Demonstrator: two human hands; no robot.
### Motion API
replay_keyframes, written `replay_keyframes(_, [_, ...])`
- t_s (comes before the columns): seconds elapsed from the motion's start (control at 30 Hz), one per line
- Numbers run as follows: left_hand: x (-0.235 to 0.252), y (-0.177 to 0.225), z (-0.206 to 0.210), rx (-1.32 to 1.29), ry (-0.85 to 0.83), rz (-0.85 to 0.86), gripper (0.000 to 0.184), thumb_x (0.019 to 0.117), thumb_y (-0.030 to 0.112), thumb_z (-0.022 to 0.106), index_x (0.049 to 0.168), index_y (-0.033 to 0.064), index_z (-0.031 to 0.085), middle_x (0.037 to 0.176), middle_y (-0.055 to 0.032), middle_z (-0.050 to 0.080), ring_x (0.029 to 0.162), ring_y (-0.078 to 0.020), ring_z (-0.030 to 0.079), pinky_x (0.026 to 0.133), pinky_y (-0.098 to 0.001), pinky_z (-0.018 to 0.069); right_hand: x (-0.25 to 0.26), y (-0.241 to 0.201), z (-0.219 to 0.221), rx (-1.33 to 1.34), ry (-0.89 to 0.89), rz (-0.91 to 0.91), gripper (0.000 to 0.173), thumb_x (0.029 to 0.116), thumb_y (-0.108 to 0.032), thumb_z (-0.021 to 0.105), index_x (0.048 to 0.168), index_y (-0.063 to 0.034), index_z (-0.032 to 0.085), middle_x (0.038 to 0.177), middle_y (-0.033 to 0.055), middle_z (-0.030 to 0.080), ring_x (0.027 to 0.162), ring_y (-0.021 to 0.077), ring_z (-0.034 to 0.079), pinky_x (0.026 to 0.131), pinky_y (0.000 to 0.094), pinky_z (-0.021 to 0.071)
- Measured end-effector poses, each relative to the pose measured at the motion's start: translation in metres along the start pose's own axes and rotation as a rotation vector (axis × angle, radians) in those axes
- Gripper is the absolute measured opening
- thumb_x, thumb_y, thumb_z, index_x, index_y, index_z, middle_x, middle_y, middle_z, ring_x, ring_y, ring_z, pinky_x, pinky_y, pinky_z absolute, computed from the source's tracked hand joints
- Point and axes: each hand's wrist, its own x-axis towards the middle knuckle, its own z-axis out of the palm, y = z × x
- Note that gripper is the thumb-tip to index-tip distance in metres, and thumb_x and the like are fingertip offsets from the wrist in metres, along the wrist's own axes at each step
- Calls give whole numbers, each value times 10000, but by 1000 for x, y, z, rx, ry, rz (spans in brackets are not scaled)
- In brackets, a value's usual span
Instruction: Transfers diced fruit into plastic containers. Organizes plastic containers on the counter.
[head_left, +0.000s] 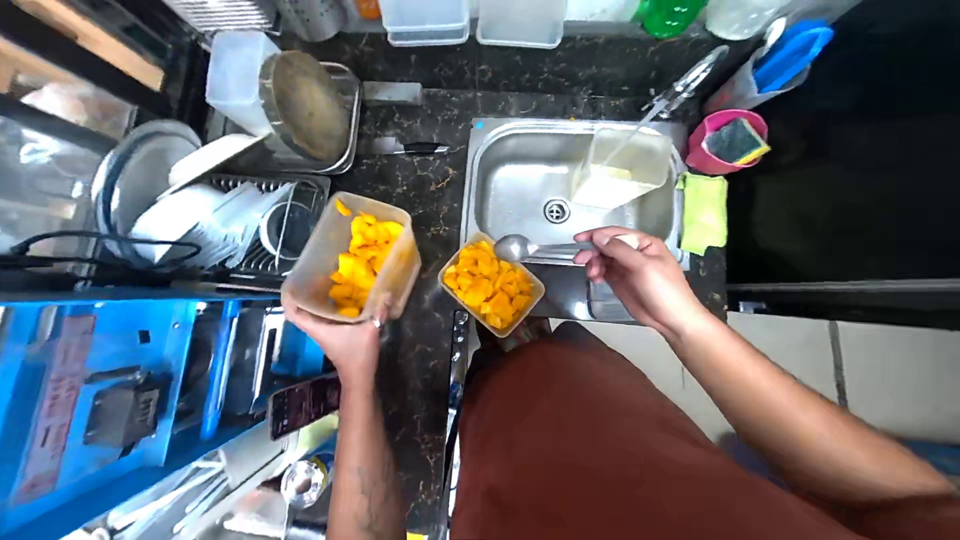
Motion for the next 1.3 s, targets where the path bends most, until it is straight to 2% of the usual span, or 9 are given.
replay_keyframes(0.2, [63,-48,68,-199,-68,75,1305,661,221,948,1550,-85,43,1458,-257,460,1327,-241,535,1102,-375,488,-59,12,-36,267,-78,258,341,1028,-97,521,1351,-73,627,984,70,718,769,101,660,735,254,570])
replay_keyframes(0.33, [78,-83,86,-190,-83,113,1306,670,271,939,1564,-55,45,1477,-236,455,1352,-233,515,1128,-377,464,-93,23,-38,180,35,256,297,1032,-131,414,1263,-83,595,858,27,647,705,118,629,684,295,569])
replay_keyframes(0.43, [81,-94,89,-179,-111,96,1381,649,320,953,1583,-8,-9,1553,-217,375,1418,-226,449,1160,-370,433,-95,43,-16,137,85,295,304,1080,-235,393,1158,-113,661,683,-78,482,551,38,447,547,219,428])
replay_keyframes(0.53, [71,-82,74,-75,-200,-48,1452,660,292,967,1603,27,-104,1646,-223,211,1496,-236,339,1215,-367,354,-78,63,17,69,149,373,329,1116,-271,371,1084,-76,633,718,-44,541,582,68,511,573,248,482])
replay_keyframes(0.6, [39,-60,55,17,-219,-273,1202,784,250,881,1602,-46,50,1551,-311,322,1390,-340,424,1141,-448,399,-64,66,36,139,173,456,324,1128,-269,352,1165,-36,575,985,65,667,837,178,684,756,363,605])
replay_keyframes(0.7, [-19,-20,53,-45,-389,-404,561,1047,254,506,1478,-80,375,1381,-264,524,1232,-287,560,1038,-430,485,-49,64,57,280,181,528,349,1130,-258,363,1335,-16,509,1221,133,635,1100,268,681,927,458,600])
replay_keyframes(0.8, [-64,-4,82,-211,-544,-319,613,1087,393,290,1513,-36,394,1543,-197,445,1419,-223,449,1183,-404,377,-46,67,70,231,196,461,345,1133,-249,353,1257,18,533,1162,148,639,1049,247,695,916,421,604])
replay_keyframes(0.97, [-105,15,85,-317,-499,-454,643,1092,461,267,1451,-40,450,1448,-189,511,1320,-218,523,1114,-389,450,-44,60,52,97,275,332,333,1135,-230,324,1151,10,553,1067,132,676,973,220,710,869,399,613])
replay_keyframes(1.3, [-117,26,76,-384,-535,-585,746,1086,542,138,1562,11,360,1592,-151,416,1452,-211,427,1200,-409,370,-21,59,43,-43,185,281,325,1127,-216,353,1179,14,576,1130,139,679,1044,199,692,916,387,594])
